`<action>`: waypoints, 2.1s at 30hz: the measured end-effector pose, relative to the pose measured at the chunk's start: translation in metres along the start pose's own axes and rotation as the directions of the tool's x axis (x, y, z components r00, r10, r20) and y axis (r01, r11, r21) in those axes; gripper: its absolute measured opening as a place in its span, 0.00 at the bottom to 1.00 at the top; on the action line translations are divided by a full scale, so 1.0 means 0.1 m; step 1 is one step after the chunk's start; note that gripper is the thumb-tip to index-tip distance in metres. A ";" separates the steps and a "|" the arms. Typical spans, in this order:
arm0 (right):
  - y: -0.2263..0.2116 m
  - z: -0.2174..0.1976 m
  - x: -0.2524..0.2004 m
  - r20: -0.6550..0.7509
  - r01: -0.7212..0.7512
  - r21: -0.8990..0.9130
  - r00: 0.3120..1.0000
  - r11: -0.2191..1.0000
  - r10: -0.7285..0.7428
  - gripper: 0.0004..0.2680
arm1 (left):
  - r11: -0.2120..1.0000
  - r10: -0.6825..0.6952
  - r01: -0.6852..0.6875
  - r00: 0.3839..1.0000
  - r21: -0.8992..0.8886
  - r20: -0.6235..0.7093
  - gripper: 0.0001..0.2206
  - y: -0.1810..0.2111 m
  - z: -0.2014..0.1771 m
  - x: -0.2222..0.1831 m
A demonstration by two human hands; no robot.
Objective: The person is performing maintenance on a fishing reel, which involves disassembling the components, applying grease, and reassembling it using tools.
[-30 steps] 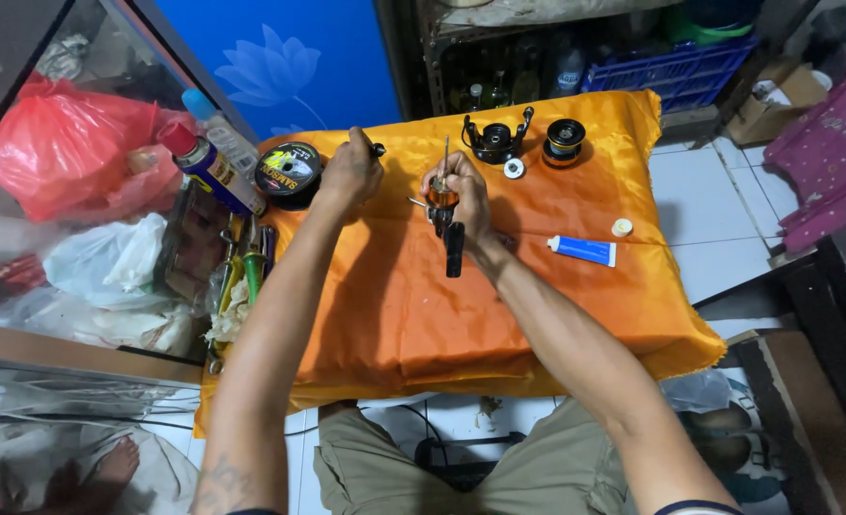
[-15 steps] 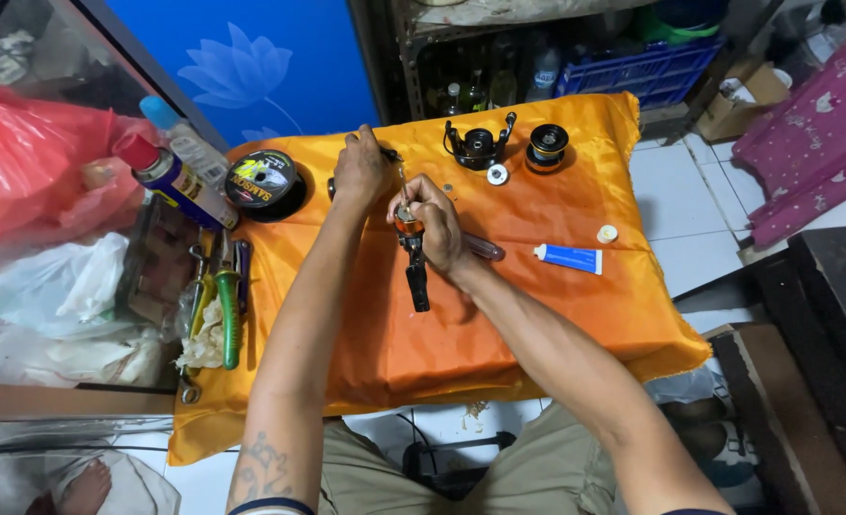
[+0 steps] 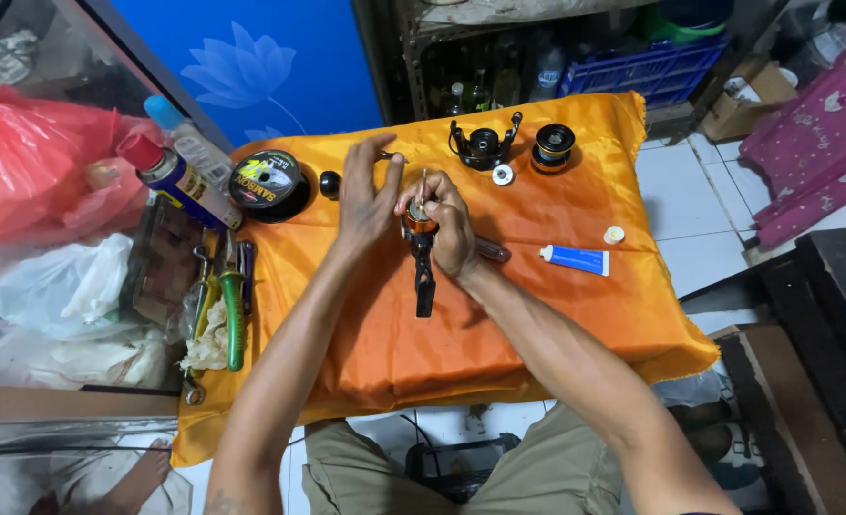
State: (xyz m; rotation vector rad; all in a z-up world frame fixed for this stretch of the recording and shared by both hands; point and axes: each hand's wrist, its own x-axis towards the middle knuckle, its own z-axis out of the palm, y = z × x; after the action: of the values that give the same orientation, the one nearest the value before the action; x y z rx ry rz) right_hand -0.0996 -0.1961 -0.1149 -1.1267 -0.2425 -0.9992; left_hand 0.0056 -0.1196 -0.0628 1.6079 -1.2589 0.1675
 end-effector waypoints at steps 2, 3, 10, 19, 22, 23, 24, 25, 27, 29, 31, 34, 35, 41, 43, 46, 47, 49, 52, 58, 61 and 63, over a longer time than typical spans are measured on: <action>-0.12 0.08 -0.02 -0.010 0.034 -0.054 0.999 0.998 -0.034 0.07 | 0.962 -0.118 0.118 0.993 -0.245 0.015 0.17 0.19 0.01 -0.16; -0.17 0.13 -0.05 -0.016 0.065 -0.107 0.998 0.992 -0.067 0.07 | 0.852 -0.229 0.228 0.972 -0.472 0.056 0.21 0.28 0.01 -0.26; -0.37 0.30 -0.07 0.089 0.209 -0.349 0.978 0.913 -0.190 0.07 | 0.206 -0.338 0.356 0.900 -0.912 0.275 0.21 -0.16 0.55 -0.64; -0.25 0.15 -0.03 0.243 0.248 -0.400 0.957 0.882 -0.159 0.07 | 0.038 -0.466 0.554 0.746 -0.831 0.476 0.31 0.22 0.32 -0.63; -0.28 0.15 0.03 0.331 0.291 -0.495 0.935 0.819 -0.132 0.07 | 0.426 -0.611 0.645 0.722 -0.634 0.324 0.39 0.79 -0.06 -0.49; -0.32 0.15 0.07 0.384 0.361 -0.544 0.910 0.757 -0.158 0.08 | 0.422 -0.643 0.656 0.703 -0.625 0.304 0.39 0.90 -0.16 -0.46; -0.37 0.15 0.11 0.436 0.430 -0.585 0.882 0.688 -0.180 0.08 | 0.419 -0.672 0.668 0.684 -0.615 0.285 0.39 1.00 -0.27 -0.43; -0.40 0.14 0.13 0.437 0.428 -0.583 0.882 0.690 -0.178 0.08 | 0.418 -0.675 0.668 0.682 -0.615 0.282 0.39 0.73 -0.18 -0.46; -0.47 0.11 0.17 0.487 0.487 -0.648 0.856 0.586 -0.173 0.07 | 0.329 -0.676 0.597 0.690 -0.732 0.258 0.33 0.20 0.01 -0.51; -0.47 0.10 0.19 0.499 0.511 -0.655 0.846 0.557 -0.190 0.07 | 0.377 -0.657 0.559 0.723 -0.738 0.212 0.30 -0.11 0.09 -0.52; -0.45 0.09 0.20 0.512 0.536 -0.657 0.833 0.530 -0.207 0.07 | 0.426 -0.636 0.518 0.755 -0.741 0.162 0.27 -0.40 0.18 -0.55; -0.43 0.05 0.20 0.524 0.561 -0.671 0.822 0.485 -0.225 0.05 | 0.443 -0.614 0.471 0.779 -0.763 0.125 0.24 -0.57 0.23 -0.55; -0.43 0.04 0.20 0.529 0.567 -0.681 0.819 0.464 -0.224 0.05 | 0.451 -0.604 0.455 0.789 -0.768 0.112 0.22 -0.48 0.18 -0.54; -0.46 0.03 0.19 0.515 0.553 -0.717 0.831 0.424 -0.212 0.06 | 0.563 -0.545 0.416 0.837 -0.714 0.059 0.20 -0.65 0.22 -0.52; -0.46 0.04 0.20 0.507 0.546 -0.724 0.836 0.422 -0.212 0.06 | 0.596 -0.540 0.413 0.841 -0.689 0.037 0.20 -0.59 0.19 -0.51; -0.45 0.05 0.18 0.486 0.527 -0.739 0.849 0.420 -0.209 0.06 | 0.606 -0.537 0.401 0.843 -0.687 0.018 0.19 -0.62 0.19 -0.53; -0.45 0.05 0.18 0.473 0.509 -0.741 0.859 0.439 -0.198 0.05 | 0.603 -0.544 0.408 0.839 -0.685 0.021 0.19 -0.63 0.18 -0.53; -0.46 0.07 0.16 0.459 0.489 -0.742 0.869 0.459 -0.185 0.05 | 0.600 -0.553 0.417 0.833 -0.683 0.023 0.19 -0.61 0.16 -0.54; -0.48 0.09 0.17 0.449 0.470 -0.749 0.878 0.468 -0.164 0.04 | 0.597 -0.553 0.416 0.833 -0.686 0.025 0.19 -0.46 0.11 -0.51; -0.52 0.12 0.17 0.442 0.460 -0.759 0.884 0.462 -0.154 0.04 | 0.563 -0.571 0.430 0.820 -0.706 0.045 0.19 -0.53 0.13 -0.50; -0.51 0.10 0.17 0.441 0.455 -0.765 0.886 0.456 -0.144 0.04 | 0.573 -0.554 0.422 0.831 -0.702 0.047 0.19 -0.64 0.19 -0.54; -0.48 0.07 0.18 0.432 0.450 -0.771 0.890 0.450 -0.150 0.04 | 0.542 -0.569 0.426 0.821 -0.725 0.057 0.19 -0.49 0.14 -0.53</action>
State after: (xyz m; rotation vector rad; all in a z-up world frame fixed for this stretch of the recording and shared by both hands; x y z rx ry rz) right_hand -0.1238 -0.2029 -0.0698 -2.2606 -0.1910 -1.3166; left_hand 0.0142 -0.1012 -0.1335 1.1418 -0.5317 -0.4899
